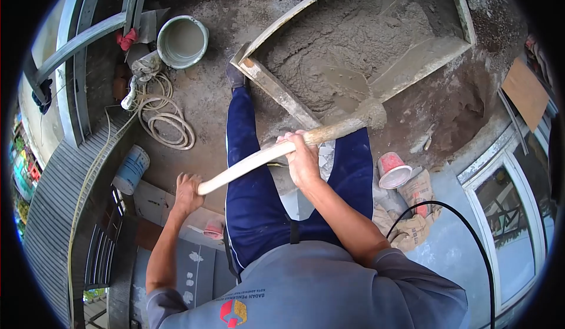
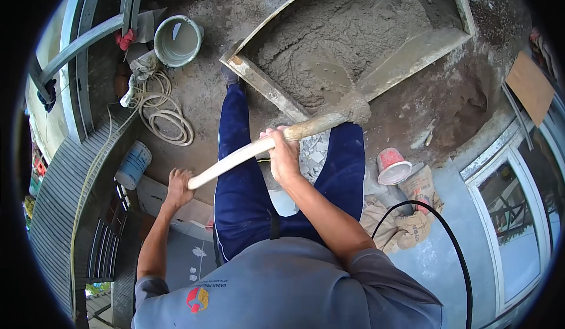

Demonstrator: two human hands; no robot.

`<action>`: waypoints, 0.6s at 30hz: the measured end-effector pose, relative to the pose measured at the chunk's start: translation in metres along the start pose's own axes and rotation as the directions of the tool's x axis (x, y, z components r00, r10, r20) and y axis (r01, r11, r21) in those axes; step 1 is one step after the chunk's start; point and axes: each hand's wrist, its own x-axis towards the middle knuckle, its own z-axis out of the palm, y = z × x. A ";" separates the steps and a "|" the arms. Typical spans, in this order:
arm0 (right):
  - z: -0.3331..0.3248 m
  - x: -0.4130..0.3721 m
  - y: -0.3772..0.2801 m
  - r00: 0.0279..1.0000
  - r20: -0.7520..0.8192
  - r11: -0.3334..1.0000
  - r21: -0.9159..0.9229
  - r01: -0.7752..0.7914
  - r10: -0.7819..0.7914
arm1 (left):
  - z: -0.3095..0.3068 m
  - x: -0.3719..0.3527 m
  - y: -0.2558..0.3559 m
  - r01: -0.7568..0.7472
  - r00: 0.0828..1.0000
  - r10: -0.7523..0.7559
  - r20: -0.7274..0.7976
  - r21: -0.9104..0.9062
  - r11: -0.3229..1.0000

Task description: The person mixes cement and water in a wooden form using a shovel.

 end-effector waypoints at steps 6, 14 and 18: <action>-0.033 0.131 -0.024 0.998 -0.062 0.999 -0.048 0.022 -0.025 | -0.043 0.023 0.119 0.203 0.977 -0.178 0.115 -0.261 0.944; -0.077 0.144 -0.221 0.939 -0.157 0.943 -0.186 0.275 -0.305 | 0.012 0.117 0.294 -0.022 0.998 0.043 0.036 -0.461 0.887; -0.078 0.222 -0.367 0.833 -0.094 0.797 -0.363 0.482 -0.546 | 0.022 0.256 0.386 -0.155 0.984 0.169 -0.051 -0.709 0.688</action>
